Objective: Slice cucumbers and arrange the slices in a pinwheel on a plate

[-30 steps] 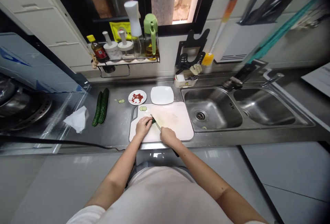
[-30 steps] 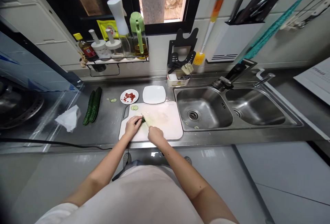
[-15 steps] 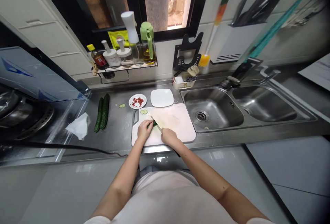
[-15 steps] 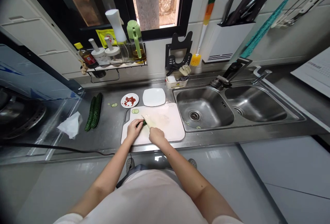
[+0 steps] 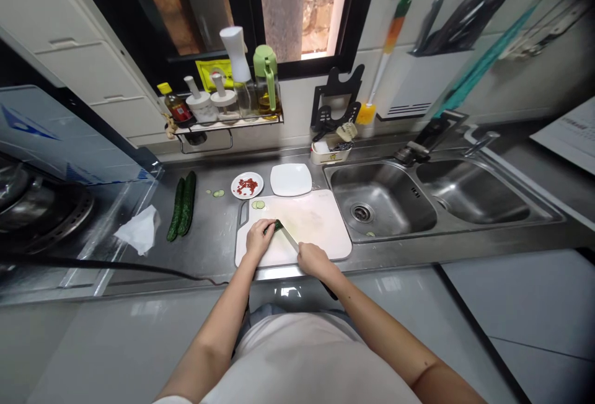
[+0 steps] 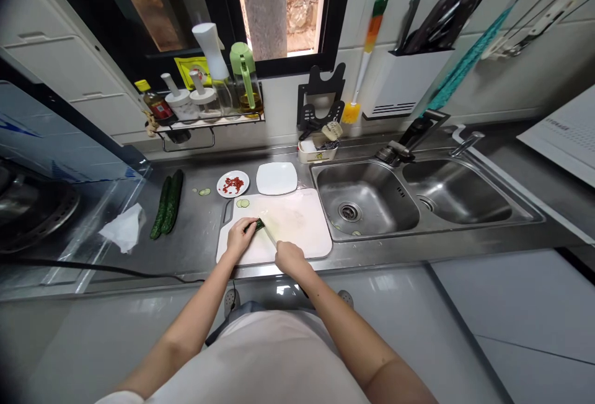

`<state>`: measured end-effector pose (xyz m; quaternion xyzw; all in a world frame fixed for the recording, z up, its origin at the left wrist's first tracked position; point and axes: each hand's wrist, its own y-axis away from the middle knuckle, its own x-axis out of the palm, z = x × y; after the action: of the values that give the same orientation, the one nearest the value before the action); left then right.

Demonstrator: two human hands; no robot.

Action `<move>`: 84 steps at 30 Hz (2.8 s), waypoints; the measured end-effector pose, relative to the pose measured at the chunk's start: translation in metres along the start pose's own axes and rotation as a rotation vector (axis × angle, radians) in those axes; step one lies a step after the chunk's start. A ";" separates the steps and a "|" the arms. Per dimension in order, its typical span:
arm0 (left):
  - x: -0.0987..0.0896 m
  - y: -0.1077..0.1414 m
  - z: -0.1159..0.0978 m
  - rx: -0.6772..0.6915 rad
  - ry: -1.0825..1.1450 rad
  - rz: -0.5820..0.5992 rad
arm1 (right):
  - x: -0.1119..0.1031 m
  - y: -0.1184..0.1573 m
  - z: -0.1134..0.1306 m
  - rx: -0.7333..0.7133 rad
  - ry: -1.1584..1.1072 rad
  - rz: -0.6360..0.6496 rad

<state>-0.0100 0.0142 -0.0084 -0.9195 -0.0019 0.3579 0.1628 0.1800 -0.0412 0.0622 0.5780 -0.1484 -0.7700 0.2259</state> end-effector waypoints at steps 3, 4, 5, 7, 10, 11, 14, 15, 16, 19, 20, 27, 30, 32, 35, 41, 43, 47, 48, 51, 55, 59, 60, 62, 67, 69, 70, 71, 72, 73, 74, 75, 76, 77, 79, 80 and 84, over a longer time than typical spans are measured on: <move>0.000 0.000 -0.001 -0.008 0.003 0.004 | 0.000 0.000 -0.001 0.002 -0.002 0.001; 0.000 0.000 -0.001 -0.010 0.003 0.005 | 0.000 0.000 -0.002 0.002 -0.002 0.001; 0.000 -0.001 -0.001 -0.011 0.003 0.007 | -0.001 0.000 -0.002 0.000 -0.002 0.002; -0.001 -0.001 -0.001 -0.013 -0.003 0.012 | -0.004 0.001 -0.004 -0.001 0.000 0.001; -0.001 -0.002 0.000 -0.012 -0.028 0.026 | -0.009 0.005 -0.008 -0.008 0.019 -0.015; -0.001 -0.002 0.000 -0.012 -0.041 0.027 | -0.011 0.006 -0.009 -0.010 0.031 -0.026; -0.002 -0.002 0.000 -0.023 -0.086 0.022 | -0.018 0.011 -0.015 -0.004 0.070 -0.050; -0.003 -0.002 0.000 -0.029 -0.098 0.019 | -0.020 0.012 -0.016 0.005 0.083 -0.056; -0.004 -0.002 -0.001 -0.037 -0.106 0.017 | -0.022 0.012 -0.018 0.014 0.095 -0.062; -0.007 -0.002 -0.002 -0.060 -0.101 0.009 | -0.025 0.014 -0.023 0.039 0.128 -0.088; -0.008 -0.002 -0.002 -0.069 -0.090 0.003 | -0.026 0.014 -0.024 0.044 0.135 -0.099; -0.017 -0.013 -0.004 -0.232 0.042 -0.136 | -0.028 0.018 -0.026 0.066 0.182 -0.192; -0.021 -0.020 -0.009 -0.227 0.108 -0.117 | -0.028 0.020 -0.028 0.051 0.201 -0.254; -0.024 -0.024 -0.015 -0.174 0.122 -0.052 | -0.028 0.021 -0.030 0.040 0.209 -0.291; -0.029 -0.028 -0.025 -0.052 0.066 0.076 | -0.028 0.023 -0.034 0.026 0.215 -0.337; -0.034 -0.034 -0.039 0.080 -0.053 0.267 | -0.027 0.023 -0.042 0.007 0.221 -0.356; -0.033 -0.036 -0.040 0.076 -0.030 0.300 | -0.026 0.022 -0.043 0.006 0.220 -0.353; -0.030 -0.037 -0.039 0.050 0.056 0.311 | -0.025 0.019 -0.044 0.001 0.227 -0.358; -0.029 -0.037 -0.039 0.036 0.073 0.309 | -0.025 0.019 -0.044 -0.001 0.232 -0.359; -0.028 -0.038 -0.040 -0.015 0.066 0.312 | -0.024 0.017 -0.045 -0.008 0.253 -0.378; -0.029 -0.043 -0.044 -0.020 0.006 0.360 | -0.023 0.015 -0.048 -0.015 0.278 -0.428; -0.027 -0.048 -0.047 -0.004 0.072 0.351 | -0.024 0.013 -0.052 -0.014 0.281 -0.443; -0.026 -0.049 -0.046 -0.018 0.100 0.336 | -0.024 0.013 -0.052 -0.011 0.280 -0.443; -0.021 -0.052 -0.041 -0.103 0.149 0.284 | -0.024 0.012 -0.054 -0.005 0.273 -0.443; -0.009 -0.066 -0.005 -0.441 0.121 -0.003 | -0.021 0.010 -0.060 0.016 0.245 -0.432; -0.006 -0.072 0.011 -0.522 0.100 -0.068 | -0.020 0.009 -0.064 0.028 0.235 -0.430; -0.005 -0.075 0.018 -0.551 0.090 -0.081 | -0.020 0.008 -0.065 0.033 0.230 -0.430; -0.004 -0.077 0.023 -0.570 0.071 -0.089 | -0.020 0.008 -0.066 0.039 0.227 -0.430; -0.003 -0.079 0.027 -0.582 0.046 -0.091 | -0.019 0.007 -0.067 0.046 0.223 -0.430; -0.003 -0.081 0.030 -0.589 0.019 -0.089 | -0.019 0.007 -0.068 0.050 0.219 -0.430; -0.002 -0.083 0.032 -0.593 -0.009 -0.086 | -0.019 0.006 -0.068 0.053 0.216 -0.430; -0.001 -0.085 0.032 -0.596 -0.035 -0.080 | -0.019 0.006 -0.068 0.054 0.211 -0.430; -0.001 -0.086 0.032 -0.597 -0.058 -0.074 | -0.018 0.006 -0.068 0.054 0.207 -0.429; 0.000 -0.087 0.032 -0.594 -0.079 -0.068 | -0.018 0.005 -0.068 0.054 0.202 -0.428; 0.000 -0.090 0.030 -0.568 -0.121 -0.060 | -0.018 0.005 -0.067 0.053 0.195 -0.426; 0.000 -0.091 0.030 -0.546 -0.144 -0.057 | -0.018 0.005 -0.067 0.051 0.193 -0.423; -0.004 -0.094 0.028 -0.477 -0.233 -0.004 | -0.018 0.004 -0.067 0.050 0.187 -0.418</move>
<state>-0.0206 0.1111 0.0034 -0.8843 -0.1070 0.4506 -0.0591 0.2494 -0.0335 0.0594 0.6703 -0.0226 -0.7393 0.0598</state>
